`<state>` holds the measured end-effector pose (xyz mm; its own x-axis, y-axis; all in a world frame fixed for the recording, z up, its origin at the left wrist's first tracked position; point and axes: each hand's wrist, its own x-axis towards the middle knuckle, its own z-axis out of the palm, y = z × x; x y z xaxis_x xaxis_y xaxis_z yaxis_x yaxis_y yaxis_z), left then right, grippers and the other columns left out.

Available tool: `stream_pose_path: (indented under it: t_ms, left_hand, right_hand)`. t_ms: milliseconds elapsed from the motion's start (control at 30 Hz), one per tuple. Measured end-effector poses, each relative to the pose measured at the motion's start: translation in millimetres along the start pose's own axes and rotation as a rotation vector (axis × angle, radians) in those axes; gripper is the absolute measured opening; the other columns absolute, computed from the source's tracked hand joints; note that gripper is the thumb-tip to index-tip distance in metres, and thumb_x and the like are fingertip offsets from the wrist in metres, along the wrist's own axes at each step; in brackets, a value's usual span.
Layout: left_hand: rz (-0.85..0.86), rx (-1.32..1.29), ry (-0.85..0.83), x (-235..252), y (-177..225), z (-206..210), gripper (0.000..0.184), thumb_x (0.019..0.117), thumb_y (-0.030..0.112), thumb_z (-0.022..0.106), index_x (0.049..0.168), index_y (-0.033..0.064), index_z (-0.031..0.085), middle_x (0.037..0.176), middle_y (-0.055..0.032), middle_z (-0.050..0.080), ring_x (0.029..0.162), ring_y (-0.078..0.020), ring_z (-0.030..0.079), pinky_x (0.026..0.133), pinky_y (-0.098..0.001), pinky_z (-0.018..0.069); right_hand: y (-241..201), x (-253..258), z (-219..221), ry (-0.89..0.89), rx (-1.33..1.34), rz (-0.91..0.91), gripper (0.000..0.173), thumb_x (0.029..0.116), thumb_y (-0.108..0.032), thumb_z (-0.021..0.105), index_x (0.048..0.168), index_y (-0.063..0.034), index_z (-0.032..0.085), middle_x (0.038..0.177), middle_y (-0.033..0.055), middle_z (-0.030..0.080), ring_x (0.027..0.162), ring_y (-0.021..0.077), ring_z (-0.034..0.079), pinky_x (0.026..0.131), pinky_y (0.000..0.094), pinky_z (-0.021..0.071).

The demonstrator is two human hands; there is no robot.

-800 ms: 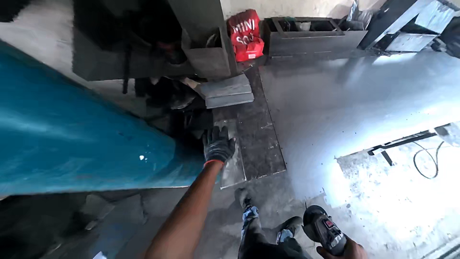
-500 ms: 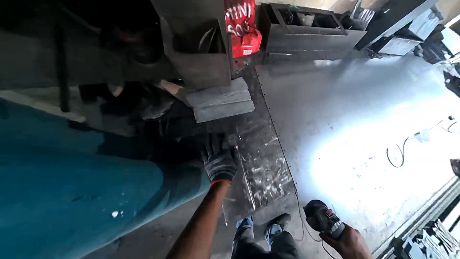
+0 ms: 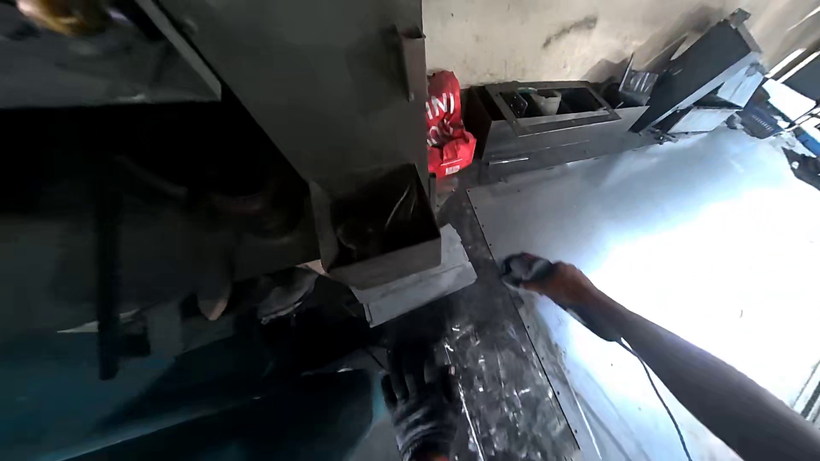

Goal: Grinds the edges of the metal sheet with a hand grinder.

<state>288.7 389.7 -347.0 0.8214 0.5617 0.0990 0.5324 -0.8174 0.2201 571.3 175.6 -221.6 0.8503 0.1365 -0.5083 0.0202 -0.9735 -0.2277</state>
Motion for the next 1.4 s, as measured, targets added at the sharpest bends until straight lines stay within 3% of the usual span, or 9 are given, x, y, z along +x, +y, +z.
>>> stream_pose_path:
  t_ms: [200,267,400,533,633,833,967,1133,1400]
  left_hand:
    - [-0.013,-0.019,-0.015,1,4,-12,0.079,0.0955,0.063,0.041,0.156,0.0122,0.044,0.164,-0.0176,0.036,0.154,-0.0387,0.026,0.123,-0.0611,0.0227]
    - [-0.012,-0.019,0.01,1,5,-12,0.074,0.0953,0.064,0.042,0.15,0.0146,0.053,0.161,-0.0137,0.042,0.153,-0.0378,0.03,0.122,-0.0617,0.0252]
    - [-0.018,-0.006,0.04,-8,-7,16,0.081,0.0929,0.069,0.04,0.157,0.0197,0.044,0.166,-0.0088,0.034,0.156,-0.0338,0.022,0.124,-0.0595,0.0218]
    - [0.001,0.002,-0.007,-2,-1,-1,0.074,0.0942,0.064,0.04,0.154,0.0199,0.049,0.165,-0.0116,0.035,0.155,-0.0369,0.024,0.122,-0.0609,0.024]
    - [0.01,0.013,-0.03,0,1,-8,0.074,0.0962,0.063,0.037,0.154,0.0189,0.048,0.165,-0.0127,0.035,0.155,-0.037,0.024,0.124,-0.0604,0.0201]
    - [0.049,0.028,-0.062,-4,-2,-12,0.072,0.0988,0.063,0.034,0.153,0.018,0.049,0.166,-0.0134,0.033,0.156,-0.0369,0.023,0.122,-0.0607,0.0229]
    - [0.057,0.03,-0.05,-4,0,-14,0.069,0.0991,0.059,0.035,0.153,0.0192,0.049,0.165,-0.0123,0.036,0.155,-0.0367,0.025,0.121,-0.0602,0.0244]
    - [0.029,0.036,-0.033,-3,4,-13,0.07,0.0979,0.06,0.036,0.153,0.0193,0.049,0.165,-0.0129,0.035,0.155,-0.0366,0.024,0.123,-0.06,0.022]
    - [0.052,0.03,0.04,0,-5,6,0.074,0.0944,0.064,0.041,0.15,0.0171,0.053,0.161,-0.0135,0.042,0.153,-0.0369,0.031,0.121,-0.06,0.0272]
  right_hand:
    - [-138,134,-68,-0.06,0.021,-0.042,0.082,0.0683,-0.079,0.075,0.109,-0.0067,0.073,0.109,0.019,0.072,0.107,0.0381,0.068,0.092,0.0668,0.0508]
    - [-156,158,-72,-0.039,0.027,-0.068,0.082,0.0676,-0.078,0.075,0.107,-0.0055,0.074,0.109,0.019,0.072,0.107,0.0378,0.067,0.092,0.0666,0.0507]
    - [-152,150,-60,-0.044,0.054,-0.091,0.083,0.066,-0.079,0.075,0.11,-0.008,0.073,0.11,0.018,0.072,0.109,0.037,0.067,0.092,0.067,0.051]
    - [-85,58,-38,-0.075,0.011,-0.078,0.078,0.0683,-0.079,0.074,0.109,-0.0135,0.074,0.105,0.0145,0.074,0.103,0.0355,0.07,0.089,0.0667,0.0537]
    - [-7,-58,3,-0.071,-0.058,0.045,0.074,0.0675,-0.08,0.074,0.098,-0.0129,0.075,0.094,0.0117,0.074,0.091,0.0333,0.072,0.081,0.0623,0.0574]
    - [164,-288,105,-0.215,-0.151,0.319,0.084,0.0608,-0.092,0.065,0.098,-0.0169,0.074,0.092,0.0113,0.075,0.09,0.0347,0.073,0.078,0.0644,0.0579]
    - [215,-346,126,-0.149,-0.095,0.399,0.081,0.0602,-0.09,0.068,0.097,-0.0173,0.075,0.088,0.0088,0.076,0.087,0.0304,0.075,0.079,0.0608,0.0589]
    - [196,-288,98,-0.219,-0.124,0.311,0.082,0.0606,-0.09,0.067,0.095,-0.0159,0.073,0.088,0.0105,0.075,0.087,0.0323,0.074,0.076,0.0621,0.0582]
    - [7,-3,-12,-0.082,-0.014,-0.048,0.072,0.0755,-0.081,0.067,0.108,-0.0176,0.076,0.1,0.0122,0.076,0.096,0.0349,0.072,0.083,0.0659,0.0562]
